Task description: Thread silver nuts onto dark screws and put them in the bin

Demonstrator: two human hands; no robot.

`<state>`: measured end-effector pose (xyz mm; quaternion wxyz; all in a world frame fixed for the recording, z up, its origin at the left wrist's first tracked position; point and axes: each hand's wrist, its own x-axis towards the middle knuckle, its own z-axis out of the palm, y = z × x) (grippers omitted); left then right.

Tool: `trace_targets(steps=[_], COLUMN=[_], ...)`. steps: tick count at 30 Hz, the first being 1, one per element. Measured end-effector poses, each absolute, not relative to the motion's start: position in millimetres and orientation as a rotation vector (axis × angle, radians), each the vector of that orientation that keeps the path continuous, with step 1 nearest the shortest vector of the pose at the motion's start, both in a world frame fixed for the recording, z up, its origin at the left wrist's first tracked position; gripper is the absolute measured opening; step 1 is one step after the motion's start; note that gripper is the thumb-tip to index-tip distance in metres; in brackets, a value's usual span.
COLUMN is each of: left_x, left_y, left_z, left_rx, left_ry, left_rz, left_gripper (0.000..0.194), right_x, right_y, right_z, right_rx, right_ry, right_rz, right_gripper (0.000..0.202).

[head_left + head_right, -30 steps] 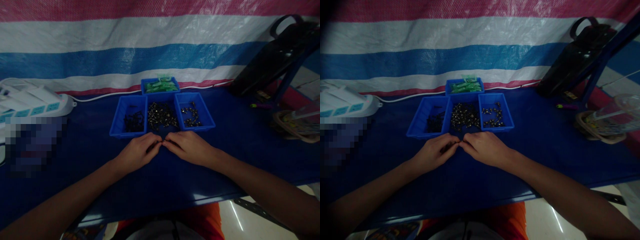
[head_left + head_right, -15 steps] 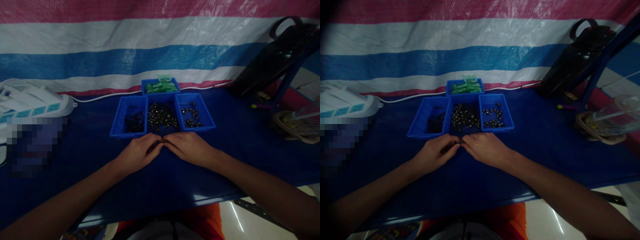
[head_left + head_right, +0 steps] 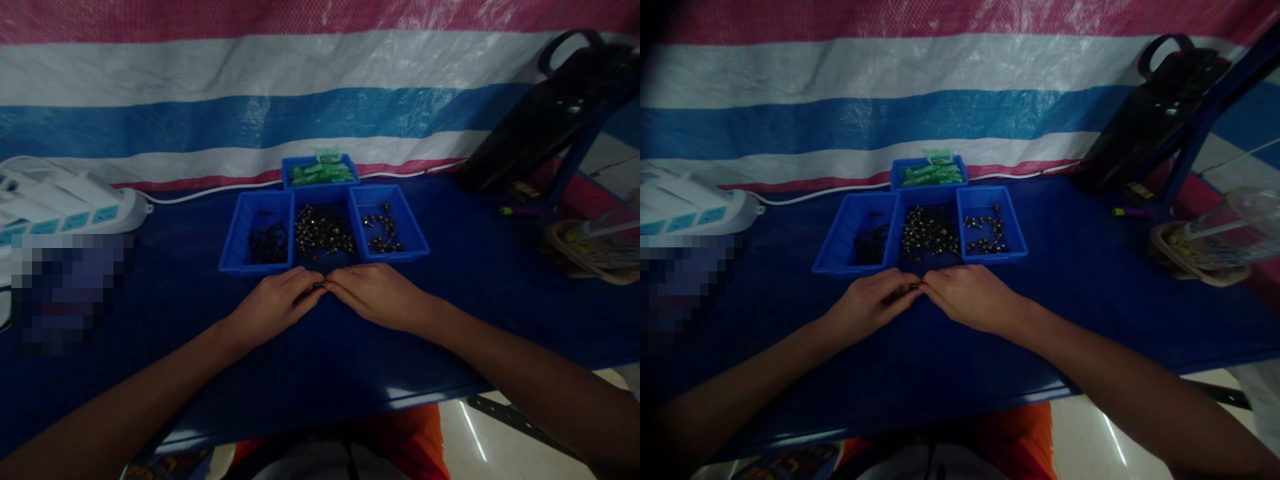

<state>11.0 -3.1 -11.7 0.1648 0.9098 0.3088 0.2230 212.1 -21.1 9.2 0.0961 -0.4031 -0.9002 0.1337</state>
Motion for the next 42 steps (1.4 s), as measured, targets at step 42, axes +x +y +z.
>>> trace_targets(steps=[42], left_x=[10.3], left_y=[-4.4], left_z=[-9.8], left_rx=[2.617], left_ry=[0.765], left_rz=[0.690], left_gripper=[0.016], right_x=[216.2], right_y=[-17.1], right_z=[12.6], right_rx=[-1.109], right_ry=[-2.425], right_rz=[0.957], right_gripper=[0.015])
